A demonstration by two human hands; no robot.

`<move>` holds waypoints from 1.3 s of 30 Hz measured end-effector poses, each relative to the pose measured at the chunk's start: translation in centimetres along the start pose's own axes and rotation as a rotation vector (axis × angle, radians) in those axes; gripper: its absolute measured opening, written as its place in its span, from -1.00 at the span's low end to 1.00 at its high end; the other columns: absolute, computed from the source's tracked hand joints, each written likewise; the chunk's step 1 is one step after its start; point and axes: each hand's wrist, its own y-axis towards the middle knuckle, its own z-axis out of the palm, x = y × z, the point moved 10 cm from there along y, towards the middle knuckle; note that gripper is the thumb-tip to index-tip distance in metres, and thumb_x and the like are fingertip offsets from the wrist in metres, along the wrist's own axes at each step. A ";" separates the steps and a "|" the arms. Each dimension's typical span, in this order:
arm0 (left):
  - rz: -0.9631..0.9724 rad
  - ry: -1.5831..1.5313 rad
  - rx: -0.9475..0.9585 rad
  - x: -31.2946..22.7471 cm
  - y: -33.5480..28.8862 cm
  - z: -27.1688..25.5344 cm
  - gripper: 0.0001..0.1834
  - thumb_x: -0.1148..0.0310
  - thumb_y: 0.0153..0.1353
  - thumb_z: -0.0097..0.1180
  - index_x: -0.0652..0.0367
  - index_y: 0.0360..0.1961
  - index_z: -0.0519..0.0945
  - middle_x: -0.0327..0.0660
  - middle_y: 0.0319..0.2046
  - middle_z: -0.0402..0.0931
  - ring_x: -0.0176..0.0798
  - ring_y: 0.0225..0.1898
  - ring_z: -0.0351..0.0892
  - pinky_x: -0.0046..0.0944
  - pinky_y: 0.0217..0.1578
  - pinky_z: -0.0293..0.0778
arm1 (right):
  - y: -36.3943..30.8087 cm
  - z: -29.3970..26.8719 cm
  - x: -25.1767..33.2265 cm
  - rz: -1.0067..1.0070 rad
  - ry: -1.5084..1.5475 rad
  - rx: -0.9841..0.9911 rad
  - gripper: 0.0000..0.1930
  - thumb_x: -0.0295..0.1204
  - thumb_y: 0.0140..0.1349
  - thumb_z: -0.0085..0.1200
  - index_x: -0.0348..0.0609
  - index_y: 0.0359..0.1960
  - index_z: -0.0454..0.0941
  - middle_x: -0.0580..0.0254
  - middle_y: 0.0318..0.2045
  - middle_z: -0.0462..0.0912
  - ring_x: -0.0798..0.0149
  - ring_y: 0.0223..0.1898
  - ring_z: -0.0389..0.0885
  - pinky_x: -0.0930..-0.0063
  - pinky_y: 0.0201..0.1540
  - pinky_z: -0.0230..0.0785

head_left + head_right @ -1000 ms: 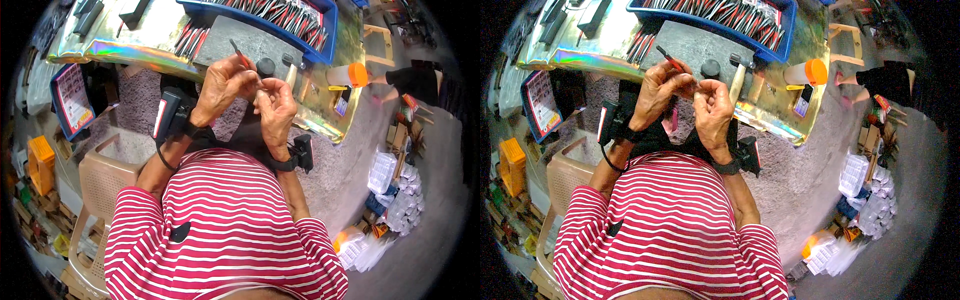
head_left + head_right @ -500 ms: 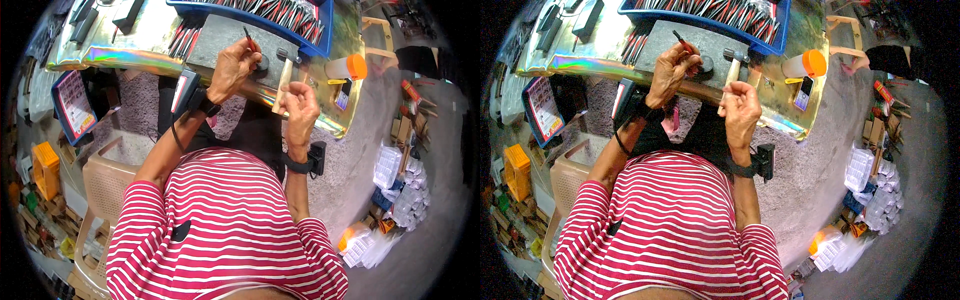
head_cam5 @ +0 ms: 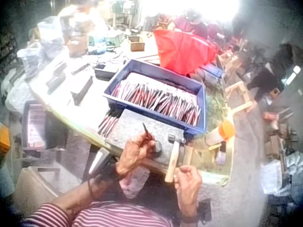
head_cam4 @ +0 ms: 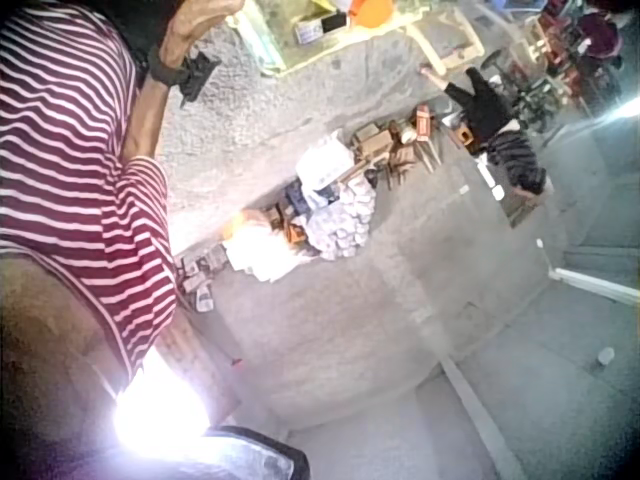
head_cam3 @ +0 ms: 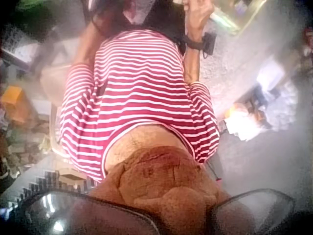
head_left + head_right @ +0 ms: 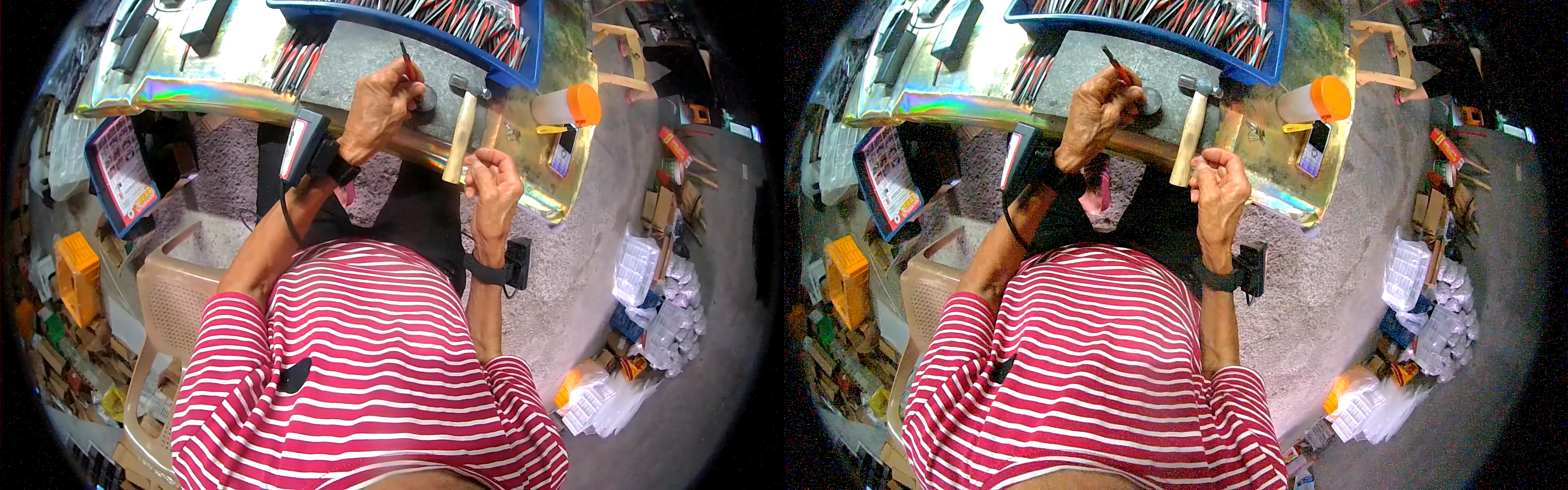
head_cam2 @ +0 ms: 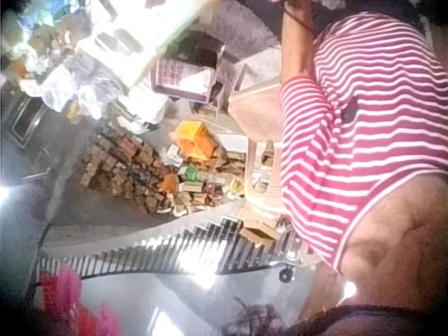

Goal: The person uses a hammer to drive metal pins into a cylindrical base mounted on a workbench.

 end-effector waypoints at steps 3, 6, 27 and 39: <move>-0.011 -0.047 0.010 0.4 0.1 0.1 -0.96 0.56 0.03 -0.03 0.20 -0.46 0.42 -0.34 -0.66 0.39 -0.54 -0.64 0.34 -0.52 -0.65 0.29 | 0.1 0.0 -0.1 -0.005 -0.005 -0.005 -0.82 -0.56 0.03 -0.03 -0.34 -0.31 0.34 0.23 -0.53 0.46 0.57 -0.62 0.35 0.81 -0.69 0.19; -0.037 -0.092 0.006 0.6 0.0 0.1 -0.96 0.56 0.03 -0.03 0.20 -0.47 0.41 -0.35 -0.65 0.39 -0.55 -0.64 0.33 -0.53 -0.66 0.29 | 0.1 -0.2 -0.5 -0.001 0.015 -0.007 -0.83 -0.58 0.02 -0.04 -0.35 -0.32 0.34 0.23 -0.53 0.46 0.56 -0.62 0.35 0.80 -0.69 0.19; 0.503 0.476 0.091 -3.9 -0.8 2.0 -0.78 0.70 -0.13 -0.06 0.18 -0.43 0.33 -0.13 -0.56 0.43 -0.05 -0.51 0.48 -0.30 -0.51 0.38 | 1.0 0.5 -2.7 -0.020 -0.349 0.055 -0.77 -0.34 0.11 -0.03 -0.29 -0.54 0.41 0.39 -0.69 0.33 0.56 -0.64 0.24 0.64 -0.63 0.08; 0.549 0.455 0.175 -4.5 -1.3 2.5 -0.80 0.59 -0.16 0.00 0.20 -0.46 0.29 -0.11 -0.59 0.36 -0.02 -0.50 0.43 -0.22 -0.51 0.35 | 0.8 3.7 -4.4 0.507 0.442 0.295 -0.87 -0.47 0.07 -0.09 -0.29 -0.41 0.39 0.28 -0.65 0.40 0.58 -0.75 0.20 0.73 -0.77 0.02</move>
